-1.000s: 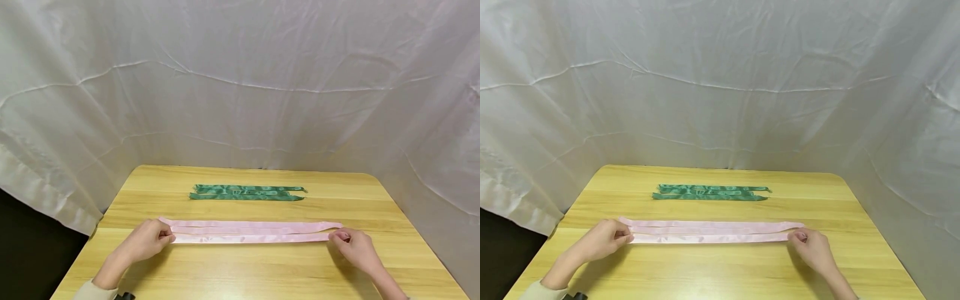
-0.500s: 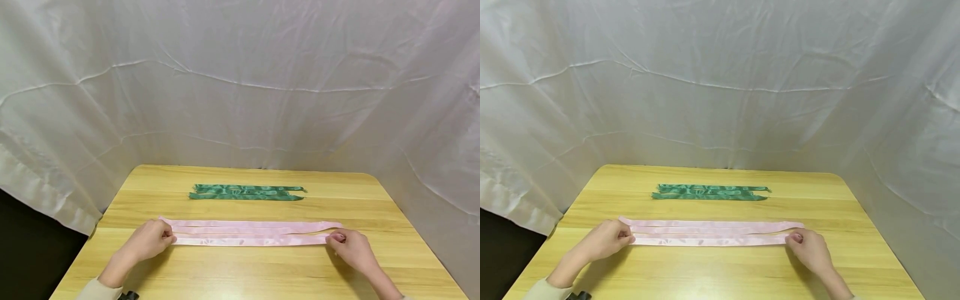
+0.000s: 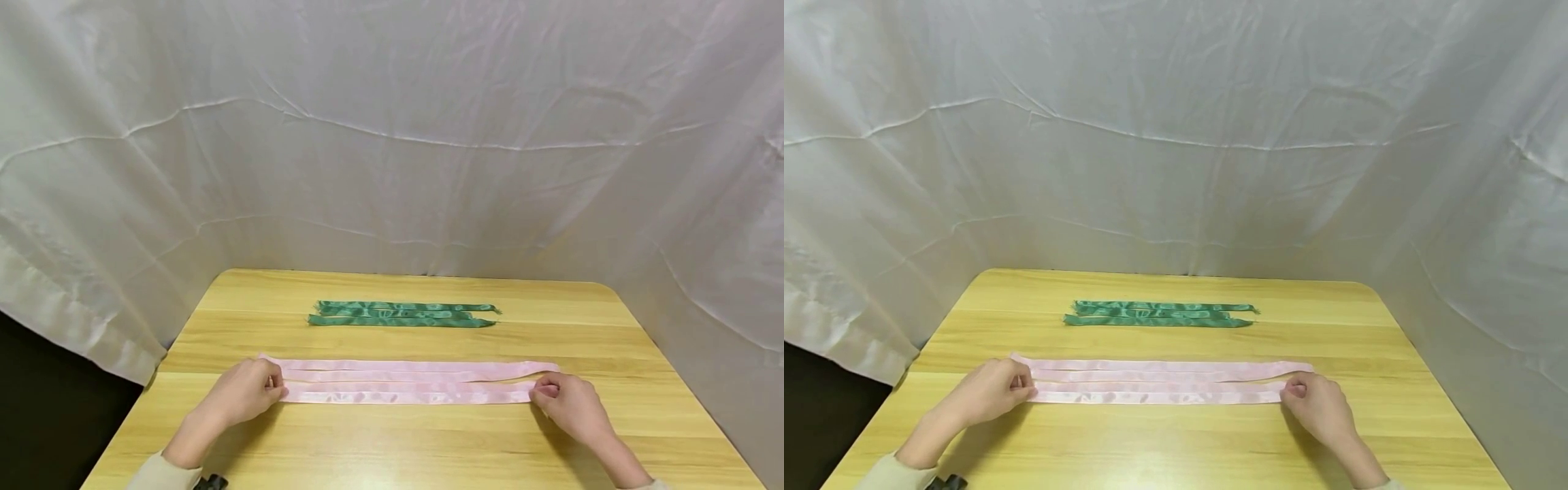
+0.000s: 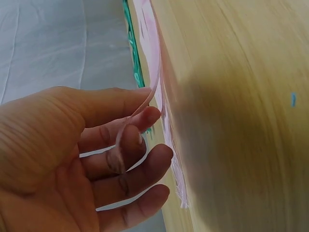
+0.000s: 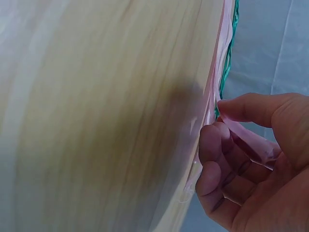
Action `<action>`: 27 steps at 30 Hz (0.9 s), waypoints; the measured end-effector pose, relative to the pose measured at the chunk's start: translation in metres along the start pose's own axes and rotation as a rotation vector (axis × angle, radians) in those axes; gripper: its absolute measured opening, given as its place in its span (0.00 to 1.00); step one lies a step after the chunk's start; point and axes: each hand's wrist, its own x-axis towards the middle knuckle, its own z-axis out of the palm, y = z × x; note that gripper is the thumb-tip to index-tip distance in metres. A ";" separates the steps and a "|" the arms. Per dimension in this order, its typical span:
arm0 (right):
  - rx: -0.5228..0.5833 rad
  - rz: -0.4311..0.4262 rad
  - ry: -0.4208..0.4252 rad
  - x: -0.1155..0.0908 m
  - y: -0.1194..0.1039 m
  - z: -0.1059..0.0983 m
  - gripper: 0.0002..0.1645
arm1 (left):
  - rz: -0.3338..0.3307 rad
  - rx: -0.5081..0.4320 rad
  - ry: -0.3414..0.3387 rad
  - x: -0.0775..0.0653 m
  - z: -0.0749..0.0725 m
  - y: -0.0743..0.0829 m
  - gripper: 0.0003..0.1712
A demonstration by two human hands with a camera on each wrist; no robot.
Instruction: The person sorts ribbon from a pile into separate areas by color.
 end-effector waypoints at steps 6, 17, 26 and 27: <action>-0.016 -0.009 -0.003 -0.001 0.001 0.000 0.06 | 0.003 0.021 0.016 0.000 0.001 -0.002 0.12; -0.001 0.047 -0.068 0.003 0.002 -0.003 0.06 | -0.023 0.044 0.022 0.000 -0.002 -0.005 0.12; -0.038 0.063 -0.100 0.006 0.004 -0.019 0.11 | -0.031 0.091 0.037 -0.002 -0.012 -0.001 0.10; -0.051 0.065 -0.109 0.008 0.004 -0.023 0.13 | -0.031 0.096 0.042 -0.001 -0.014 0.000 0.09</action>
